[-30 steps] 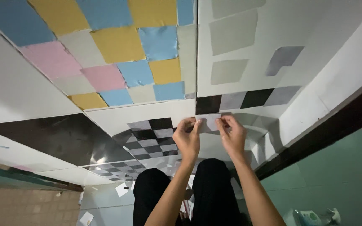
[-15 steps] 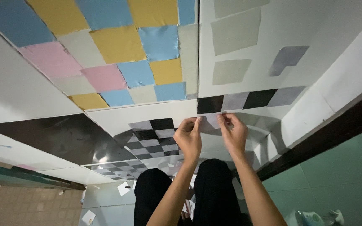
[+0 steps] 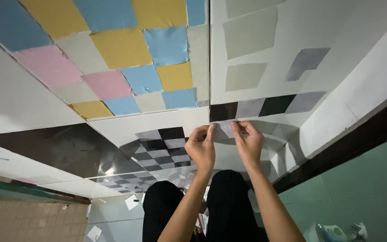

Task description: Peeling off small square vinyl stickers from a tiled wall surface one by one

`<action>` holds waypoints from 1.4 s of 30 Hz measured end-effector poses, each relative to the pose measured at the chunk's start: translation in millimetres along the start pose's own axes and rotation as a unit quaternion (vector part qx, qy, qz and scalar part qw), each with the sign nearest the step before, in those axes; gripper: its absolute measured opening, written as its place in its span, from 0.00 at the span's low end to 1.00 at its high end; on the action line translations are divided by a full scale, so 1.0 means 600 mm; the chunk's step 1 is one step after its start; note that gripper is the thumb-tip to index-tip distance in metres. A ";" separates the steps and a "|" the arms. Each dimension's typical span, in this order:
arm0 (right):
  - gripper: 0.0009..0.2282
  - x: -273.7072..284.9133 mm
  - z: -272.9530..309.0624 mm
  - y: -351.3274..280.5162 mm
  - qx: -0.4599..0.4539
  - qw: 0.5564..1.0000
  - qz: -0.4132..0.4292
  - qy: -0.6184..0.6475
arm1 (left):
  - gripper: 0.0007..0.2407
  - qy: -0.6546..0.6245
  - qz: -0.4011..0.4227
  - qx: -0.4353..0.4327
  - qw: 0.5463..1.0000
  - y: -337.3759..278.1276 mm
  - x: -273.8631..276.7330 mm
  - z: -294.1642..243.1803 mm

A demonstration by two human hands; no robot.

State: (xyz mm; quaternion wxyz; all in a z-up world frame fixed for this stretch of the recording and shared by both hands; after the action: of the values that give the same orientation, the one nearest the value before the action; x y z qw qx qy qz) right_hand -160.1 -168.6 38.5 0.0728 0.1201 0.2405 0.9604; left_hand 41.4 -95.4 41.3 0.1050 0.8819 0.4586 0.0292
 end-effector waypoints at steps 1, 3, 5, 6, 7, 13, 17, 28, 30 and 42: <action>0.07 0.001 -0.003 0.001 0.000 1.000 0.000 0.000 | 0.05 -0.001 0.000 0.000 1.000 0.000 -0.001 0.000; 0.09 0.001 -0.008 0.004 0.003 1.000 -0.001 0.012 | 0.05 0.000 -0.006 0.007 1.000 0.000 0.000 0.002; 0.10 -0.005 -0.014 0.006 0.008 1.000 -0.005 0.018 | 0.05 -0.007 -0.014 0.001 1.000 0.004 -0.005 0.010; 0.12 -0.007 -0.016 0.006 0.013 1.000 -0.010 0.024 | 0.05 -0.013 -0.020 -0.004 1.000 0.005 -0.006 0.014; 0.12 -0.009 -0.011 0.007 0.013 1.000 -0.009 0.024 | 0.05 -0.012 -0.020 -0.004 1.000 0.005 -0.007 0.015; 0.17 -0.003 0.031 0.004 -0.015 0.998 -0.056 -0.021 | 0.08 -0.008 -0.039 -0.001 0.999 -0.002 -0.002 0.006; 0.18 0.002 0.049 0.004 -0.018 0.997 -0.069 -0.038 | 0.08 0.006 -0.046 -0.014 0.999 -0.003 0.001 -0.003; 0.17 0.010 0.059 0.009 -0.054 0.994 -0.077 -0.063 | 0.12 0.045 -0.096 -0.053 0.993 0.004 0.007 -0.012; 0.15 0.013 0.061 0.015 -0.067 0.993 -0.075 -0.057 | 0.13 0.043 -0.088 -0.022 0.995 0.008 0.007 -0.005; 0.21 0.004 -0.019 -0.008 -0.113 0.993 -0.030 -0.020 | 0.10 0.040 -0.072 0.026 0.996 0.016 0.013 0.025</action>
State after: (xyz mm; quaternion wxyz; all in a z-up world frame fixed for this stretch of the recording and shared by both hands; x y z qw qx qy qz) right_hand -165.0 -168.8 26.8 0.1195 0.1228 0.1328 0.9762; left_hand 55.7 -96.6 28.6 0.0654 0.8474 0.5251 0.0447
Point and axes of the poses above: each hand's wrist, its own y-axis towards the middle knuckle, its own x-axis out of the back of the hand, z = x × y, the point moved 9 cm from there along y, towards the middle knuckle, and after that the axes turned 7 degrees about x, right-handed, at the moved point
